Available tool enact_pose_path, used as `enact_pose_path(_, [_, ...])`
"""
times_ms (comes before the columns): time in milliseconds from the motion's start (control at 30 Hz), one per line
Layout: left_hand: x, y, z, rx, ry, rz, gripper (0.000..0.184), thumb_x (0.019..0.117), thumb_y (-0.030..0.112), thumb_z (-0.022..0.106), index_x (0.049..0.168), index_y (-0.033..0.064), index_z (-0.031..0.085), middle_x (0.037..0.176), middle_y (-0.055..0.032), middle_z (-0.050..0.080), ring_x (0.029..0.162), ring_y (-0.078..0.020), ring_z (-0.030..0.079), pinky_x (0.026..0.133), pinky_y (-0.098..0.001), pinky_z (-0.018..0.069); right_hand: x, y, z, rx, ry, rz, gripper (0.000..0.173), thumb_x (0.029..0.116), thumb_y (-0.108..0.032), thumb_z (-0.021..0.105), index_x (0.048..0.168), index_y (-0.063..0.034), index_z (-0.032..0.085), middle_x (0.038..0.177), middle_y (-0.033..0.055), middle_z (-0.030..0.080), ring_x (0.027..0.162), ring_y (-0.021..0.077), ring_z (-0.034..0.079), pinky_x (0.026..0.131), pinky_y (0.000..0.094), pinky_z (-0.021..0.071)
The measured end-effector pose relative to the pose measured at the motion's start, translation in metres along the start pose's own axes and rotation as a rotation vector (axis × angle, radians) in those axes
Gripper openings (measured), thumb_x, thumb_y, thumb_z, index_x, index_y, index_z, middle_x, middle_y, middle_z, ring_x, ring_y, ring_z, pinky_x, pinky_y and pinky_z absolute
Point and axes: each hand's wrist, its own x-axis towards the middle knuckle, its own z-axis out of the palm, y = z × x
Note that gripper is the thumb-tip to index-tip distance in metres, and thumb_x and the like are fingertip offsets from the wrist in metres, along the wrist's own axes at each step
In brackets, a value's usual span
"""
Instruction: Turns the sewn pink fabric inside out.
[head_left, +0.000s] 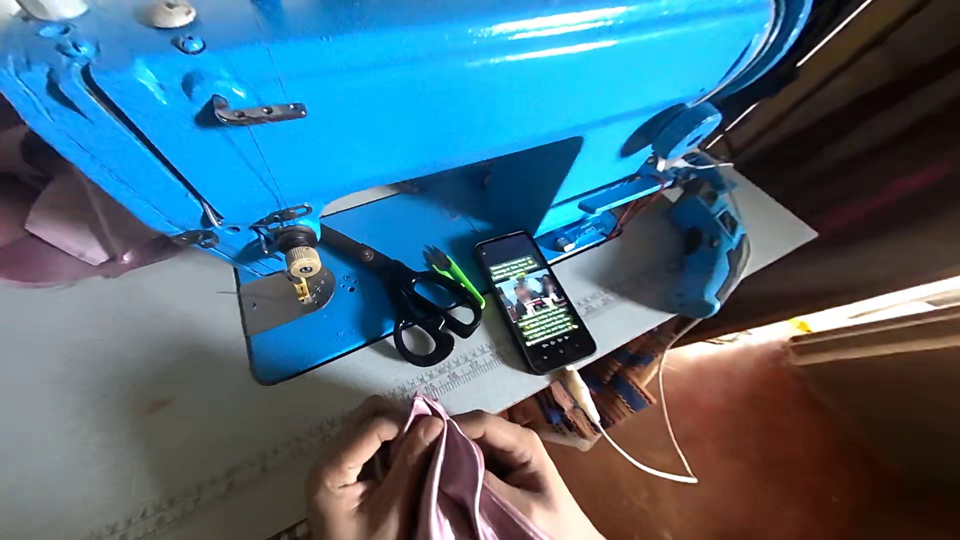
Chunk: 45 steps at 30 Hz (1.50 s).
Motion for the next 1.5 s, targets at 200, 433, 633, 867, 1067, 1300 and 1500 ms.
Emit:
enact_pose_path(200, [0.01, 0.011, -0.014, -0.002, -0.052, 0.051, 0.027, 0.1077, 0.03, 0.051, 0.11, 0.0184, 0.076, 0.103, 0.015, 0.074, 0.093, 0.007, 0.067, 0.083, -0.011, 0.0542, 0.006, -0.016, -0.007, -0.141, -0.174, 0.077, 0.034, 0.0961, 0.003, 0.058, 0.13, 0.0071, 0.057, 0.099, 0.0076, 0.072, 0.086, -0.002, 0.065, 0.08, 0.0151, 0.0535])
enact_pose_path(433, [0.016, -0.004, -0.127, 0.346, 0.293, 0.13, 0.021, 0.1089, 0.017, 0.048, 0.112, 0.0114, 0.068, 0.105, 0.0085, 0.071, 0.097, -0.0047, 0.069, 0.089, -0.0262, 0.0583, -0.012, -0.029, -0.036, -0.283, -0.361, 0.352, 0.032, 0.1039, -0.015, 0.059, 0.132, -0.0009, 0.061, 0.078, 0.0076, 0.067, 0.059, 0.0059, 0.061, 0.054, 0.0212, 0.0531])
enact_pose_path(633, [-0.003, -0.002, -0.151, 0.501, 0.369, 0.093, 0.013, 0.1045, 0.007, 0.056, 0.109, 0.0033, 0.068, 0.099, 0.0045, 0.071, 0.093, -0.0059, 0.069, 0.086, -0.0264, 0.0577, -0.024, -0.034, -0.035, -0.114, 0.085, 0.155, 0.038, 0.0982, -0.038, 0.068, 0.127, -0.013, 0.065, 0.104, -0.0081, 0.069, 0.066, -0.0084, 0.058, 0.053, 0.0101, 0.0504])
enact_pose_path(867, [0.019, 0.022, -0.068, 0.691, 0.577, 0.241, 0.022, 0.1021, 0.013, 0.061, 0.083, 0.0083, 0.051, 0.07, 0.0122, 0.047, 0.06, 0.0086, 0.046, 0.058, -0.0099, 0.0414, -0.009, -0.029, 0.007, -0.304, 0.167, -0.047, 0.018, 0.0961, -0.016, 0.072, 0.11, -0.0053, 0.065, 0.099, -0.0017, 0.072, 0.08, -0.0065, 0.065, 0.068, 0.0109, 0.0552])
enact_pose_path(1067, [0.001, 0.013, -0.115, 0.132, 0.014, 0.023, 0.018, 0.0996, 0.024, 0.067, 0.117, 0.021, 0.069, 0.103, 0.0137, 0.072, 0.089, 0.001, 0.068, 0.078, -0.0158, 0.0567, 0.0, -0.029, -0.007, -0.094, 0.425, 0.045, 0.005, 0.0972, -0.013, 0.069, 0.101, -0.0097, 0.067, 0.073, -0.0063, 0.068, 0.05, -0.0031, 0.058, 0.043, 0.0139, 0.0509])
enact_pose_path(1300, [0.005, 0.012, -0.094, 0.346, 0.141, -0.14, 0.021, 0.1036, 0.012, 0.054, 0.088, 0.0157, 0.068, 0.075, 0.0215, 0.065, 0.068, 0.0105, 0.061, 0.064, -0.011, 0.0519, 0.009, -0.02, -0.01, -0.345, 0.438, -0.012, 0.013, 0.1038, -0.016, 0.059, 0.099, -0.0068, 0.067, 0.073, -0.0078, 0.064, 0.051, -0.0052, 0.055, 0.044, 0.012, 0.0492])
enact_pose_path(1500, [0.01, 0.003, -0.095, 0.185, 0.135, -0.083, 0.004, 0.0932, 0.015, 0.074, 0.095, 0.0186, 0.074, 0.086, 0.0152, 0.074, 0.076, 0.0025, 0.069, 0.071, -0.0172, 0.0586, 0.016, -0.023, -0.018, -0.357, 0.464, 0.073, 0.011, 0.1021, -0.011, 0.06, 0.102, -0.004, 0.068, 0.074, -0.0059, 0.067, 0.049, -0.0032, 0.056, 0.041, 0.014, 0.0492])
